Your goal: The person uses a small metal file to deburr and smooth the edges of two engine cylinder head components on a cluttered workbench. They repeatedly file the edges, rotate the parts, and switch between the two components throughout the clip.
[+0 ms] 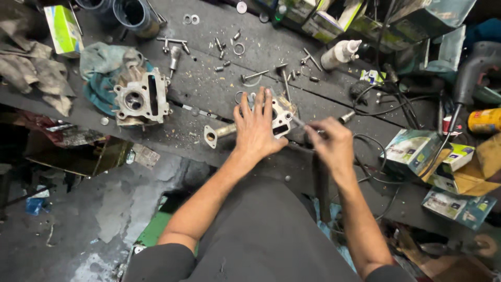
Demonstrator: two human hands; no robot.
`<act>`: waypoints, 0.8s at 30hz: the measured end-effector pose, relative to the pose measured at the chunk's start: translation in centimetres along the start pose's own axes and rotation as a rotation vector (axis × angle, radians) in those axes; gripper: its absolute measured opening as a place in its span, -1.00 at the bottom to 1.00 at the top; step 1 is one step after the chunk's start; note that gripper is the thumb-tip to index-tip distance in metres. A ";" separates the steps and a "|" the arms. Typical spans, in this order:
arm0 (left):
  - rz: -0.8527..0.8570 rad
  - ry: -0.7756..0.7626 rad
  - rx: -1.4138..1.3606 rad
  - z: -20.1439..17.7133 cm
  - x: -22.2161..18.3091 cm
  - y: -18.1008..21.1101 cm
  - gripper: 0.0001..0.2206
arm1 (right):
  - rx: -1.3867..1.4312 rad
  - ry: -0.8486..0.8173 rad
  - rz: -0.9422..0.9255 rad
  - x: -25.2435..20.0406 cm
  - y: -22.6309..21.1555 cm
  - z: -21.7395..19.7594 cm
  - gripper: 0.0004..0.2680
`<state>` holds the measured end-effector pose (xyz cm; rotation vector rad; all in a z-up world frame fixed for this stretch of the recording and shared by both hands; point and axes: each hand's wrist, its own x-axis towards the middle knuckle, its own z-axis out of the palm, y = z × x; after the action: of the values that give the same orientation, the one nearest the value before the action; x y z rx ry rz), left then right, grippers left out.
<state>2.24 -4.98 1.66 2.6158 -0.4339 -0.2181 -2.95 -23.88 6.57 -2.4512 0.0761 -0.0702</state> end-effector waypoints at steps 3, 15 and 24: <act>-0.027 0.000 0.000 0.4 -0.6 0.3 0.22 | -0.005 -0.030 -0.018 -0.8 0.7 0.4 -0.90; -0.035 -0.002 -0.005 -0.3 -0.1 0.7 0.16 | 0.009 0.064 0.018 -0.4 0.2 0.1 -0.91; -0.027 0.006 -0.026 0.0 -0.2 0.6 0.14 | 0.021 0.034 -0.049 -0.1 0.7 0.1 -0.91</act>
<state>1.93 -5.43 2.02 2.5972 -0.3909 -0.2230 -3.04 -24.36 6.02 -2.4315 0.0301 -0.1341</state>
